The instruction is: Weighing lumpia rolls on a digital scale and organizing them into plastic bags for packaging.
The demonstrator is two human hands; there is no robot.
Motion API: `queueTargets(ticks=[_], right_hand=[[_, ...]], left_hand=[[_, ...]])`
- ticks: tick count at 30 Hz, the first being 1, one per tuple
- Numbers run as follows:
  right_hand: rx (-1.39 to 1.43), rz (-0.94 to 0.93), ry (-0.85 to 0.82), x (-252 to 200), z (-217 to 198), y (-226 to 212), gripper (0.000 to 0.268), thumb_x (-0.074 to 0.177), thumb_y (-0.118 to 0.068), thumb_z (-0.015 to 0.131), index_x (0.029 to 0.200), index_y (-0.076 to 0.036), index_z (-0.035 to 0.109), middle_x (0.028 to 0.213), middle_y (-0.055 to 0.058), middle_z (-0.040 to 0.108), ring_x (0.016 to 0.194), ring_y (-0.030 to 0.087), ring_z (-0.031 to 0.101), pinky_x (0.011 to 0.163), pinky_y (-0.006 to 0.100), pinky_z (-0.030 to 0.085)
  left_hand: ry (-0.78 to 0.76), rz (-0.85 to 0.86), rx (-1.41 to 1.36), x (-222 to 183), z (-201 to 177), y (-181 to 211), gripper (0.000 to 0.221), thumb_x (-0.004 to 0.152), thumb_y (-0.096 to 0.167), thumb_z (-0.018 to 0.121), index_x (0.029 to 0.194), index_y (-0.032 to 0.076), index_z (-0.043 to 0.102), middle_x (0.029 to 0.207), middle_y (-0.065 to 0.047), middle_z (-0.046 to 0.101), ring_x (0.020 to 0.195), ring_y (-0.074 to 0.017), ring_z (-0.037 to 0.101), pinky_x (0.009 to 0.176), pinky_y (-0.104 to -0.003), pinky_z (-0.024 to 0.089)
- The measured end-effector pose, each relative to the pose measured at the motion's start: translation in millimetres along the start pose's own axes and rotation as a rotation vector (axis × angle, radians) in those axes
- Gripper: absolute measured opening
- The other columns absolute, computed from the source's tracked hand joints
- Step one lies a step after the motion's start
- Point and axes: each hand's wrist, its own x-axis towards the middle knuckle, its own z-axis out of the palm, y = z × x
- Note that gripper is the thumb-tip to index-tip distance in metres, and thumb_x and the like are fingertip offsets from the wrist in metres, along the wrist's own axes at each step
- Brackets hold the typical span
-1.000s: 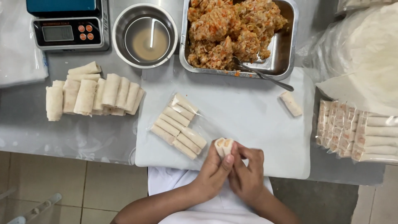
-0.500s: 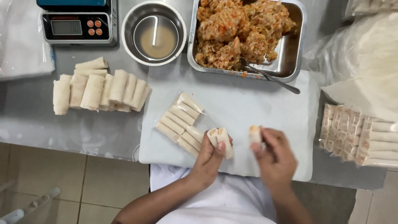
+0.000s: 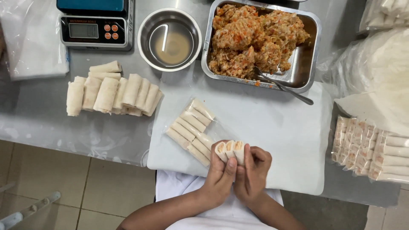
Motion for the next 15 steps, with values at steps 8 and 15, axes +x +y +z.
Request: queueTargets(ticks=[8, 15], right_hand=[[0.207, 0.013, -0.334, 42, -16, -4, 0.096, 0.095, -0.042, 0.066, 0.165, -0.006, 0.012, 0.140, 0.020, 0.034, 0.138, 0.031, 0.038, 0.118, 0.045, 0.042], [0.229, -0.189, -0.638, 84, -46, 8, 0.090, 0.097, -0.029, 0.070, 0.164, -0.008, 0.014, 0.138, 0.014, 0.056, 0.119, 0.029, 0.052, 0.108, 0.041, 0.046]], left_hand=[[-0.164, -0.102, -0.741, -2, -12, 7, 0.077, 0.111, 0.035, 0.046, 0.163, 0.018, -0.009, 0.174, -0.008, -0.003, 0.160, -0.0235, 0.008, 0.129, -0.039, 0.013], [-0.314, -0.013, -0.443, -13, -46, 6, 0.091, 0.103, 0.016, 0.068, 0.163, 0.007, 0.001, 0.169, -0.022, 0.018, 0.158, -0.0313, 0.021, 0.130, -0.046, 0.020]])
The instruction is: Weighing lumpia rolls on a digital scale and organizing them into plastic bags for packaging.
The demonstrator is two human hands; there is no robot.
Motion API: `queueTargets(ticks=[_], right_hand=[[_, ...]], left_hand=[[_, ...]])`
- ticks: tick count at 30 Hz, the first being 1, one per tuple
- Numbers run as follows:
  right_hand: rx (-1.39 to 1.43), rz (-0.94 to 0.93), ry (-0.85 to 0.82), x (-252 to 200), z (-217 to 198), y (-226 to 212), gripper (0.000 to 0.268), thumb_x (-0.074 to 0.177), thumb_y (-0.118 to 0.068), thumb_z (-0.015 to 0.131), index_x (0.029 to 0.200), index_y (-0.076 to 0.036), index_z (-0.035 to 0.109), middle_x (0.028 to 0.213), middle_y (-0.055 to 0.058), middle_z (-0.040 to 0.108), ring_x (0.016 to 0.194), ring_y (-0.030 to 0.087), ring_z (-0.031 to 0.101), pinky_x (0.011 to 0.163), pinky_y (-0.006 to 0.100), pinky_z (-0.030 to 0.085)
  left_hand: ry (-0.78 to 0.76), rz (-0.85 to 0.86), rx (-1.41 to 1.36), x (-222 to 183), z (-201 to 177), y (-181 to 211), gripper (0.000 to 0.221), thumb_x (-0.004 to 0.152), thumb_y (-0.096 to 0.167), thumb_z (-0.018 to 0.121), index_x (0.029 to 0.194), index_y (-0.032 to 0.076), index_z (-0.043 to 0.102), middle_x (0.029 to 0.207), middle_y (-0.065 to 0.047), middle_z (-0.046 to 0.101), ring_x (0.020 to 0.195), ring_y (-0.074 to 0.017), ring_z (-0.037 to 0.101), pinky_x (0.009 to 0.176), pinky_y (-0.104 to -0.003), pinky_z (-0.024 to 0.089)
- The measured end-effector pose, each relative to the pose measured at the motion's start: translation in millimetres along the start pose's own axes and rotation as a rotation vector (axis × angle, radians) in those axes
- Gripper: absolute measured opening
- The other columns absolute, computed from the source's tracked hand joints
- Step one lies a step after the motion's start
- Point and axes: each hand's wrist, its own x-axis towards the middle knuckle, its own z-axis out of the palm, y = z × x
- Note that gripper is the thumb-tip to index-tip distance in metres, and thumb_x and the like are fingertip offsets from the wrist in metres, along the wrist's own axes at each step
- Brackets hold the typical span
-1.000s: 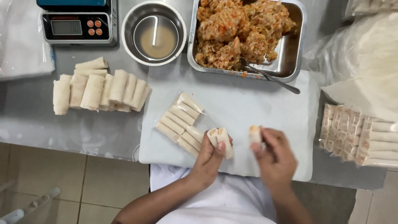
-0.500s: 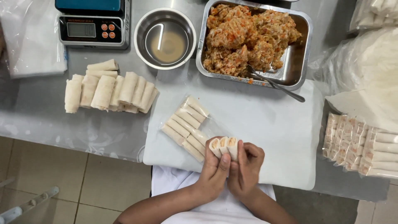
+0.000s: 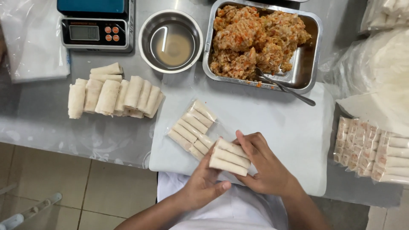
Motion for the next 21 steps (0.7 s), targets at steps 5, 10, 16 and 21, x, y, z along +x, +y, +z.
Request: queueTargets(ticks=[5, 10, 16, 21], right_hand=[[0.050, -0.165, -0.037, 21, -11, -7, 0.062, 0.099, -0.024, 0.068, 0.152, -0.009, 0.039, 0.146, 0.013, 0.056, 0.122, 0.028, 0.061, 0.106, 0.042, 0.048], [0.055, -0.238, 0.022, 30, -10, -9, 0.062, 0.096, -0.029, 0.077, 0.145, -0.003, 0.049, 0.143, 0.019, 0.053, 0.130, 0.033, 0.061, 0.104, 0.042, 0.056], [0.033, -0.381, 0.032, 51, -19, -9, 0.072, 0.094, -0.028, 0.086, 0.147, -0.005, 0.044, 0.145, 0.023, 0.057, 0.119, 0.032, 0.070, 0.100, 0.043, 0.064], [0.042, -0.399, -0.111, 81, -30, -5, 0.057, 0.100, -0.028, 0.072, 0.144, 0.000, 0.047, 0.140, 0.024, 0.059, 0.123, 0.036, 0.069, 0.098, 0.045, 0.060]], left_hand=[[0.045, 0.166, 0.483, 10, -22, 25, 0.076, 0.095, 0.019, 0.079, 0.155, 0.014, 0.033, 0.149, -0.014, 0.047, 0.138, -0.0282, 0.050, 0.112, -0.041, 0.050], [0.106, 0.309, 0.829, 10, -28, 38, 0.051, 0.094, 0.028, 0.078, 0.136, 0.015, 0.054, 0.127, -0.010, 0.059, 0.116, -0.0229, 0.060, 0.084, -0.029, 0.055], [0.089, 0.476, 0.896, 18, -37, 46, 0.062, 0.086, 0.034, 0.087, 0.134, 0.015, 0.051, 0.130, -0.008, 0.063, 0.121, -0.0244, 0.064, 0.105, -0.038, 0.056], [0.144, 0.390, 0.503, 24, -49, 38, 0.061, 0.084, 0.024, 0.088, 0.133, 0.012, 0.054, 0.129, -0.015, 0.057, 0.123, -0.0266, 0.060, 0.098, -0.035, 0.053]])
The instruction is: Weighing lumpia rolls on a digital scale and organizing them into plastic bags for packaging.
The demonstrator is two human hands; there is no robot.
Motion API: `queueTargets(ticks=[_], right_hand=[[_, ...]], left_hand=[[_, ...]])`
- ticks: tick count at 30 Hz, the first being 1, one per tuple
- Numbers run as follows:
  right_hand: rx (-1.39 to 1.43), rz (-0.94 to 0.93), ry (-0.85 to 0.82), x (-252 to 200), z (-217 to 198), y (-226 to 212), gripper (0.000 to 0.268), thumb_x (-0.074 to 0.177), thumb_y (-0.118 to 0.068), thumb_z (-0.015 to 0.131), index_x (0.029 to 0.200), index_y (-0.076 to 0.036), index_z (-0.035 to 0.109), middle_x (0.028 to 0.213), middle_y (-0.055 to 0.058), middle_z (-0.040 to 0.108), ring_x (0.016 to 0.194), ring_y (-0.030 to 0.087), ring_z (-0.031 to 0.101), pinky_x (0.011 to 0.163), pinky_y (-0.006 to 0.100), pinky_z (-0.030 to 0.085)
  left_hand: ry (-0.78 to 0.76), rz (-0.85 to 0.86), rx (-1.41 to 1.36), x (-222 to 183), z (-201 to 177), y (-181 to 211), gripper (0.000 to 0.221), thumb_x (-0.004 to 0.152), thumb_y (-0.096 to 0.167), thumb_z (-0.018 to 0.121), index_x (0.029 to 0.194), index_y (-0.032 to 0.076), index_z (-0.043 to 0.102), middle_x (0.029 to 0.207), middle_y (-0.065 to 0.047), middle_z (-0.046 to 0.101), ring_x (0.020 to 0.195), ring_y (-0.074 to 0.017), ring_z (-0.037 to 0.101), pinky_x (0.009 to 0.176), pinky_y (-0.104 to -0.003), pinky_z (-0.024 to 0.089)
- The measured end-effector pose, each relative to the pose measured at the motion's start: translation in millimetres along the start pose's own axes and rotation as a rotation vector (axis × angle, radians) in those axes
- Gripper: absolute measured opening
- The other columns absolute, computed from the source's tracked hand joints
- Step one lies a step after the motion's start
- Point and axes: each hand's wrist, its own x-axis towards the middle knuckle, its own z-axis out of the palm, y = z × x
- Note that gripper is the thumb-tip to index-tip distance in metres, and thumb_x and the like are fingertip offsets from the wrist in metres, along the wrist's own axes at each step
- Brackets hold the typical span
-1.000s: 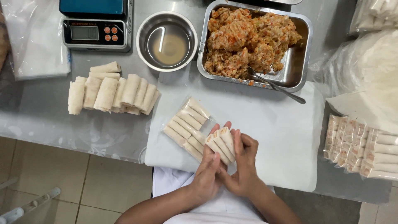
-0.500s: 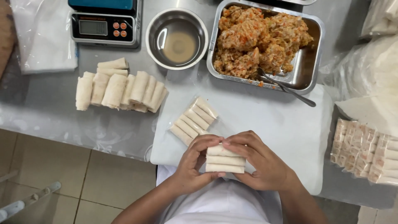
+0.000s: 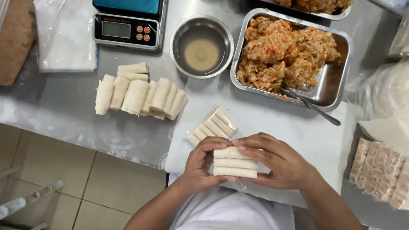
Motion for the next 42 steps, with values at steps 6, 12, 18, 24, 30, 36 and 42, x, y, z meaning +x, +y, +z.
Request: queueTargets(ticks=[6, 12, 18, 24, 30, 36, 42], right_hand=[[-0.314, 0.116, -0.056, 12, -16, 56, 0.085, 0.081, -0.032, 0.092, 0.150, -0.011, 0.047, 0.139, 0.015, 0.061, 0.119, 0.029, 0.064, 0.095, 0.040, 0.059], [-0.791, -0.017, 0.073, 112, -24, 115, 0.049, 0.089, -0.006, 0.085, 0.127, 0.007, 0.058, 0.119, 0.021, 0.064, 0.101, 0.037, 0.064, 0.080, 0.043, 0.059], [-1.126, -0.028, -0.012, 143, -10, 154, 0.062, 0.073, -0.021, 0.093, 0.125, -0.006, 0.062, 0.118, 0.009, 0.065, 0.102, 0.021, 0.065, 0.064, 0.031, 0.063], [-0.432, 0.467, 0.055, 157, -33, 151, 0.048, 0.096, -0.033, 0.085, 0.124, 0.005, 0.072, 0.090, 0.011, 0.071, 0.075, 0.023, 0.064, 0.066, 0.036, 0.050], [-0.226, 1.140, -0.176, 208, -25, 127, 0.040, 0.092, -0.041, 0.075, 0.118, -0.011, 0.070, 0.104, 0.005, 0.072, 0.093, 0.023, 0.066, 0.074, 0.040, 0.051], [-0.301, 0.812, 0.001, 173, -36, 103, 0.044, 0.093, -0.038, 0.077, 0.122, -0.004, 0.071, 0.091, 0.008, 0.073, 0.079, 0.021, 0.065, 0.067, 0.036, 0.051], [-0.745, 0.506, 0.006, 115, -1, 106, 0.055, 0.095, -0.040, 0.076, 0.131, 0.001, 0.066, 0.116, 0.016, 0.067, 0.103, 0.031, 0.065, 0.070, 0.043, 0.060]], left_hand=[[-0.062, -0.094, 0.584, 16, -24, 3, 0.103, 0.084, 0.043, 0.084, 0.162, 0.021, 0.021, 0.157, -0.018, 0.029, 0.146, -0.0339, 0.041, 0.125, -0.051, 0.039], [-0.027, -0.145, 1.231, 14, -31, -7, 0.057, 0.098, 0.041, 0.067, 0.142, 0.010, 0.049, 0.145, -0.023, 0.045, 0.127, -0.0391, 0.051, 0.101, -0.054, 0.043], [-0.006, -0.202, 1.217, -1, -32, -17, 0.059, 0.104, 0.049, 0.052, 0.150, 0.013, 0.046, 0.135, -0.018, 0.050, 0.115, -0.0348, 0.050, 0.099, -0.050, 0.042], [0.029, -0.139, 1.204, -3, -34, -18, 0.055, 0.105, 0.044, 0.055, 0.148, 0.011, 0.048, 0.130, -0.019, 0.052, 0.107, -0.0353, 0.049, 0.093, -0.049, 0.043], [0.062, -0.154, 1.196, -4, -31, -17, 0.052, 0.102, 0.038, 0.061, 0.146, 0.012, 0.051, 0.128, -0.017, 0.053, 0.103, -0.0330, 0.049, 0.090, -0.047, 0.042], [0.092, -0.143, 1.194, -7, -29, -14, 0.050, 0.101, 0.034, 0.062, 0.145, 0.011, 0.052, 0.125, -0.015, 0.053, 0.097, -0.0330, 0.048, 0.086, -0.046, 0.042], [0.118, -0.092, 1.243, -7, -27, -17, 0.047, 0.102, 0.035, 0.058, 0.141, 0.009, 0.054, 0.123, -0.016, 0.055, 0.097, -0.0342, 0.050, 0.082, -0.046, 0.042]])
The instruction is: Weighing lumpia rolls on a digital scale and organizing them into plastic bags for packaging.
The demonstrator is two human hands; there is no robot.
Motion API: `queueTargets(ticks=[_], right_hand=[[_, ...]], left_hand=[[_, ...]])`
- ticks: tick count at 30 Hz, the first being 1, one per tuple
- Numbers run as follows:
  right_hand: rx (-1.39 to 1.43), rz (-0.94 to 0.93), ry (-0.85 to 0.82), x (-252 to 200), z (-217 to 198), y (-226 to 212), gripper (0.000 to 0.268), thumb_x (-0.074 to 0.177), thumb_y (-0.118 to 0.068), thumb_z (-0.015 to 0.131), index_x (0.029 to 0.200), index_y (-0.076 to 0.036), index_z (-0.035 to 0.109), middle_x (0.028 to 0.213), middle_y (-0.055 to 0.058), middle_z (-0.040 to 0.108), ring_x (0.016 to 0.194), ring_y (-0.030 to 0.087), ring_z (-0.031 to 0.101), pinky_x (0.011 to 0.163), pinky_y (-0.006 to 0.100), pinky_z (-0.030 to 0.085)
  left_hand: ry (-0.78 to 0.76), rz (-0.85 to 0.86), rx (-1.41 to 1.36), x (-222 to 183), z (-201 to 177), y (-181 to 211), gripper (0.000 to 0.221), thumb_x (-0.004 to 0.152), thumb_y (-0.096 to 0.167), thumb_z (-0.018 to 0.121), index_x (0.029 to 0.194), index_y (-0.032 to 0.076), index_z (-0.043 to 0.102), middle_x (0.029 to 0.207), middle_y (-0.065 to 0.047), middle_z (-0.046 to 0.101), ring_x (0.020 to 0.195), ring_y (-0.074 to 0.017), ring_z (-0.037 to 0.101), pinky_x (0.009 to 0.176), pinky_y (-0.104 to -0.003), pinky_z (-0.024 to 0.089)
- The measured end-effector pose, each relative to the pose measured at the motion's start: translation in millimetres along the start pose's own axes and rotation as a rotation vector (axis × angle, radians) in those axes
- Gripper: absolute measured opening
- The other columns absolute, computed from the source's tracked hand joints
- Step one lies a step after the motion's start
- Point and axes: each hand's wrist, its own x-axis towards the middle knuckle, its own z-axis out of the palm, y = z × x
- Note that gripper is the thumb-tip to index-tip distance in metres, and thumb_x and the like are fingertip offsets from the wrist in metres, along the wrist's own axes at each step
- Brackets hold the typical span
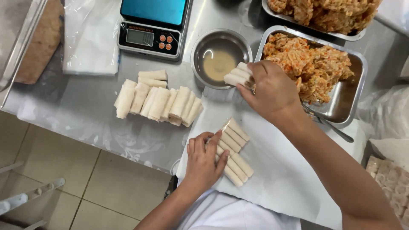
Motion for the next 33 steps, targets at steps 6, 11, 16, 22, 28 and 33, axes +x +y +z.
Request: queueTargets(ticks=[6, 11, 16, 22, 28, 33], right_hand=[[-0.177, -0.171, 0.186, -33, 16, 19, 0.056, 0.088, -0.046, 0.076, 0.121, -0.001, 0.069, 0.102, 0.013, 0.064, 0.098, 0.029, 0.069, 0.083, 0.032, 0.059], [0.014, -0.098, 0.082, -53, -11, 12, 0.053, 0.086, -0.032, 0.083, 0.124, 0.001, 0.068, 0.106, 0.016, 0.066, 0.100, 0.030, 0.070, 0.082, 0.033, 0.059], [0.938, 0.417, -0.019, -96, -19, 8, 0.072, 0.075, -0.019, 0.090, 0.141, -0.013, 0.062, 0.120, 0.013, 0.066, 0.109, 0.025, 0.067, 0.089, 0.033, 0.059], [2.160, 0.636, 0.014, -185, -3, -1, 0.039, 0.087, -0.011, 0.079, 0.123, -0.006, 0.064, 0.121, 0.025, 0.070, 0.099, 0.036, 0.071, 0.077, 0.044, 0.061], [2.183, 0.722, 0.245, -258, 1, 10, 0.038, 0.086, -0.015, 0.080, 0.118, -0.004, 0.062, 0.120, 0.027, 0.067, 0.105, 0.043, 0.067, 0.080, 0.046, 0.055], [2.276, 0.619, 0.397, -322, 27, 16, 0.052, 0.087, -0.019, 0.085, 0.125, -0.002, 0.053, 0.126, 0.023, 0.061, 0.122, 0.045, 0.056, 0.099, 0.060, 0.045]], left_hand=[[-0.042, -0.009, -0.003, 3, -2, 2, 0.053, 0.097, 0.033, 0.063, 0.142, 0.006, 0.055, 0.115, -0.016, 0.051, 0.099, -0.0328, 0.050, 0.080, -0.043, 0.041], [-0.028, -0.002, 0.027, 2, 3, 2, 0.053, 0.096, 0.033, 0.064, 0.141, 0.006, 0.055, 0.115, -0.016, 0.051, 0.099, -0.0332, 0.050, 0.080, -0.043, 0.041], [0.009, 0.026, 0.080, -1, 6, 2, 0.054, 0.096, 0.035, 0.063, 0.142, 0.008, 0.054, 0.115, -0.015, 0.051, 0.099, -0.0336, 0.050, 0.079, -0.044, 0.041], [0.133, -0.001, 0.258, -21, 14, 46, 0.055, 0.094, 0.036, 0.066, 0.142, 0.012, 0.052, 0.136, -0.019, 0.053, 0.114, -0.0399, 0.053, 0.093, -0.056, 0.041], [-0.071, 0.393, 0.124, -42, 14, 109, 0.052, 0.083, 0.050, 0.076, 0.125, 0.019, 0.069, 0.134, -0.009, 0.058, 0.113, -0.0311, 0.056, 0.091, -0.050, 0.037], [-0.003, 0.457, 0.277, -47, 25, 114, 0.014, 0.081, 0.008, 0.057, 0.093, 0.014, 0.062, 0.117, -0.008, 0.056, 0.096, -0.0265, 0.050, 0.082, -0.040, 0.036]])
